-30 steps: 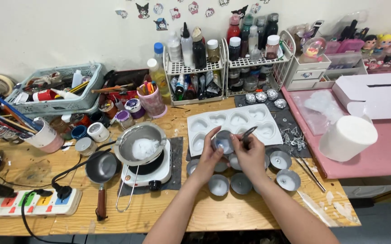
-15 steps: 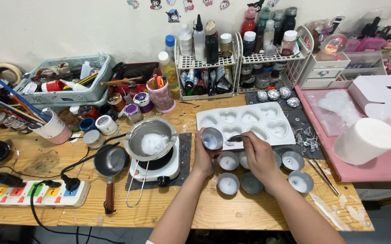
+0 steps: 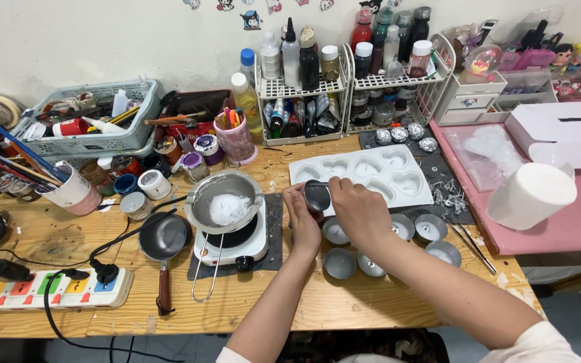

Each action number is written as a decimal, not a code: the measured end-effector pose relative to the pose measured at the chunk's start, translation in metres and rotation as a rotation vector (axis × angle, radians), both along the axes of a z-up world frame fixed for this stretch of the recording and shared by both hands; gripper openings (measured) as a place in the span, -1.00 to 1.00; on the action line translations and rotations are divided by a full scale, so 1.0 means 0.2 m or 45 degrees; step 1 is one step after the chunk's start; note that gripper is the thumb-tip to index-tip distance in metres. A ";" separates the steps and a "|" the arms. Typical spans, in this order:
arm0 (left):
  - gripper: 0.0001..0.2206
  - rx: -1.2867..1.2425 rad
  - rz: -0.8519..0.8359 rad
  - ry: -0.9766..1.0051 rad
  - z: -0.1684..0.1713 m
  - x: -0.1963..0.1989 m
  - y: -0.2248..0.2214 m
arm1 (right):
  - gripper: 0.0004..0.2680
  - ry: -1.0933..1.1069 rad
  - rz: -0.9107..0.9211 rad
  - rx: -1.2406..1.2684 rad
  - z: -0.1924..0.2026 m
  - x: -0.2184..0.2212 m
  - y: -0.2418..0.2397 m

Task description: Cleaning and preparing small metal containers for candle making using a spoon.

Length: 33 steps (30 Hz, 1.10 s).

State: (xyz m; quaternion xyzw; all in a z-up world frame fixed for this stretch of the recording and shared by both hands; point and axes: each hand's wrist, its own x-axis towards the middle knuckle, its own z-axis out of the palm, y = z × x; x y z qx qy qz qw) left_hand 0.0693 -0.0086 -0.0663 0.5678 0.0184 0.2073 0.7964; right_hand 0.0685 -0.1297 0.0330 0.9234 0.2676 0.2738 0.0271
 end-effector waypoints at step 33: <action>-0.62 -0.334 -0.615 0.407 -0.11 0.05 0.06 | -0.97 0.356 0.513 -0.337 0.20 0.09 -0.10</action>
